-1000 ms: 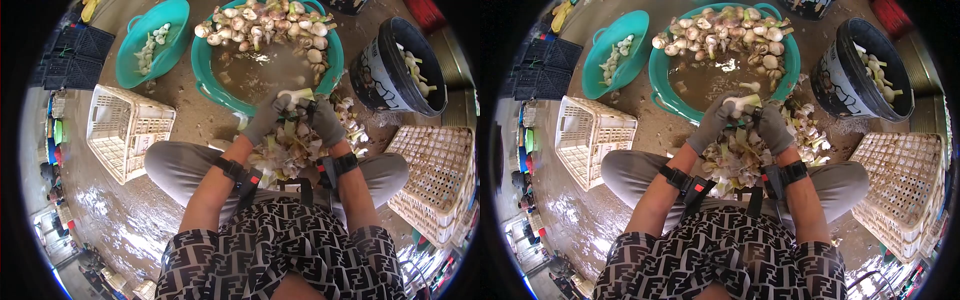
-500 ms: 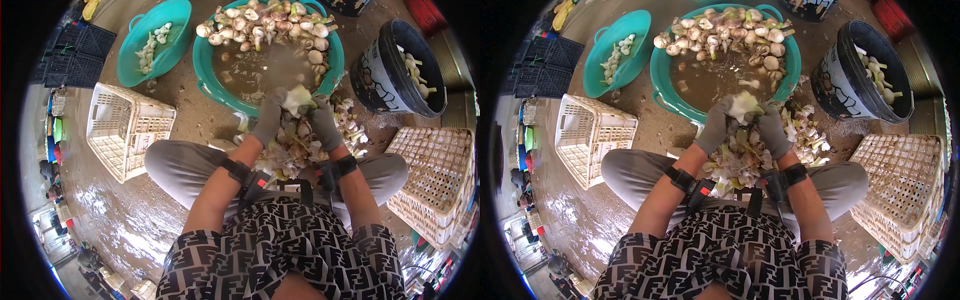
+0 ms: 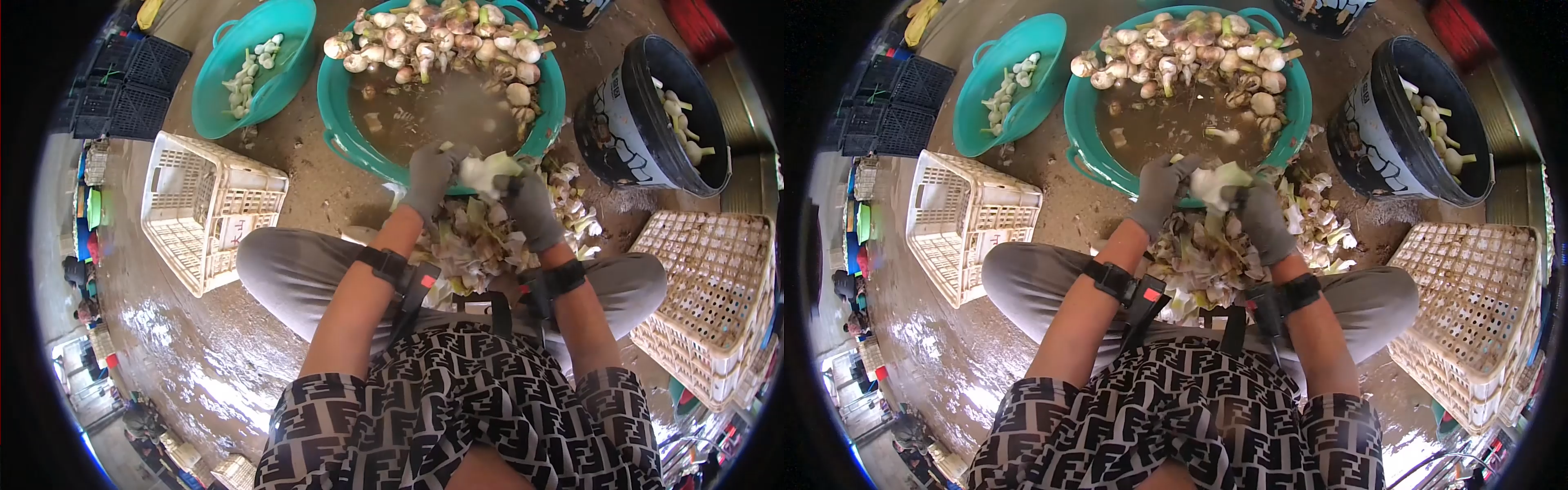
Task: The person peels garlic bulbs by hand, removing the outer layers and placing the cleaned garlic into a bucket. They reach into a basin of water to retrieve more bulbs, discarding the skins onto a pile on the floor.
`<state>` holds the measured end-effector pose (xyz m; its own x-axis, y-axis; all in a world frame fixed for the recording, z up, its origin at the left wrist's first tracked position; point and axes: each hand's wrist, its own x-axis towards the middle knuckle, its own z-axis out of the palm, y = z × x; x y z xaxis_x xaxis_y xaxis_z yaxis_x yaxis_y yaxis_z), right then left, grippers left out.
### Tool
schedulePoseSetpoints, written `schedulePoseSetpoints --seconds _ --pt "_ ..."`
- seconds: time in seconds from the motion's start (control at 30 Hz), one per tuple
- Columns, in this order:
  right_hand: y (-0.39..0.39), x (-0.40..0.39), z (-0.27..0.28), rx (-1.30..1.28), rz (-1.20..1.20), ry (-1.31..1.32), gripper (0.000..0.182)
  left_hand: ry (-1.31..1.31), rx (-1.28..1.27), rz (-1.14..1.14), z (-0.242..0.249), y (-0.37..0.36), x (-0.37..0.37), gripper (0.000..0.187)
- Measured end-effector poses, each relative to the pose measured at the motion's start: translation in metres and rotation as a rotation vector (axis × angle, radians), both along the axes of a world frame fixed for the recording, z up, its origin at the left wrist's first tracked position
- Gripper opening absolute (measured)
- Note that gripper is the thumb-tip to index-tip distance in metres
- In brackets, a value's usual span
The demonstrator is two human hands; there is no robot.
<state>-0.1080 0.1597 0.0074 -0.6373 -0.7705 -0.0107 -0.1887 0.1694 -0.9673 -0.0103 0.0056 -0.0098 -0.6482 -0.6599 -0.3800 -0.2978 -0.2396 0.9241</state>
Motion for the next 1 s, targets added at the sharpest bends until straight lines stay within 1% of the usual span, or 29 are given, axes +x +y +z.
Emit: schedulePoseSetpoints --seconds 0.03,0.13,0.17,0.2,0.23,0.27,0.33,0.37,0.4,0.43,0.47,0.5,0.53,0.57,0.6,0.67,0.7,0.73,0.8,0.83,0.9,0.93,0.97,1.0 --pt "0.006 -0.004 -0.005 -0.021 0.009 0.230 0.027 0.074 0.169 0.015 0.009 0.000 0.003 0.027" --pt "0.026 -0.019 -0.030 -0.068 -0.095 0.049 0.033 0.233 0.392 -0.032 0.018 -0.007 0.009 0.026" --pt "0.034 -0.023 0.003 -0.157 0.008 -0.090 0.030 0.372 0.504 -0.042 0.008 -0.017 0.013 0.026" --pt "0.039 -0.031 0.008 -0.098 -0.038 0.342 0.028 0.512 0.615 -0.051 -0.010 -0.030 0.019 0.027" --pt "0.047 -0.038 0.014 -0.102 -0.052 0.384 0.027 0.651 0.726 -0.061 -0.020 -0.038 0.022 0.027" --pt "0.053 -0.041 0.020 -0.105 -0.066 0.424 0.026 0.596 0.732 0.028 -0.018 -0.038 0.023 0.027" --pt "0.058 -0.045 0.040 -0.026 -0.064 1.078 0.020 0.489 0.732 0.207 -0.010 -0.043 0.023 0.028" --pt "0.058 -0.040 0.032 -0.128 -0.066 0.713 0.020 0.525 0.865 0.183 -0.010 -0.045 0.024 0.029" --pt "0.058 -0.041 0.029 -0.042 0.040 0.323 0.021 0.467 0.878 0.238 -0.011 -0.044 0.023 0.028" --pt "0.058 -0.043 0.025 0.070 0.063 -0.046 0.022 0.407 0.893 0.294 -0.013 -0.039 0.022 0.028" --pt "0.054 -0.051 0.030 0.361 0.190 -0.438 0.025 0.349 0.906 0.350 -0.013 -0.034 0.021 0.027" --pt "0.041 -0.041 0.019 0.605 0.326 0.004 0.032 0.381 0.951 0.323 -0.016 -0.031 0.021 0.026" --pt "0.042 -0.031 0.017 0.685 0.384 0.744 0.039 0.411 0.996 0.294 -0.020 -0.028 0.021 0.026" --pt "0.035 -0.027 0.021 0.672 0.329 0.543 0.043 0.441 1.040 0.262 -0.025 -0.026 0.021 0.025" --pt "0.026 -0.028 0.023 0.650 0.275 0.350 0.048 0.405 1.003 0.213 -0.030 -0.024 0.020 0.026" --pt "0.006 -0.026 0.011 0.353 0.204 0.231 0.048 0.325 0.935 0.127 -0.040 -0.016 0.024 0.027" --pt "0.000 -0.023 0.005 0.204 0.164 0.168 0.048 0.302 0.949 0.095 -0.033 -0.011 0.024 0.025" --pt "-0.005 -0.021 0.000 0.161 0.181 -0.089 0.048 0.260 0.886 0.035 -0.027 -0.003 0.021 0.024" --pt "-0.017 -0.017 -0.001 0.060 0.208 -0.594 0.047 0.179 0.750 -0.092 0.001 0.009 0.008 0.021" --pt "-0.018 -0.018 0.002 0.053 0.095 -0.765 0.038 0.237 0.728 -0.200 0.003 0.002 0.004 0.022" --pt "-0.009 -0.025 -0.008 -0.178 0.064 -0.760 0.033 0.148 0.344 -0.214 0.009 -0.011 -0.008 0.023" --pt "-0.001 -0.030 -0.008 -0.111 0.128 -0.409 0.030 0.103 0.151 -0.223 0.010 -0.021 -0.021 0.024" --pt "0.002 -0.032 0.006 -0.042 0.138 -0.053 0.027 0.052 -0.223 -0.249 -0.034 -0.039 -0.036 0.031" --pt "0.002 -0.037 0.008 -0.128 -0.005 -0.502 0.028 -0.051 -0.473 -0.315 -0.037 -0.050 -0.052 0.033"
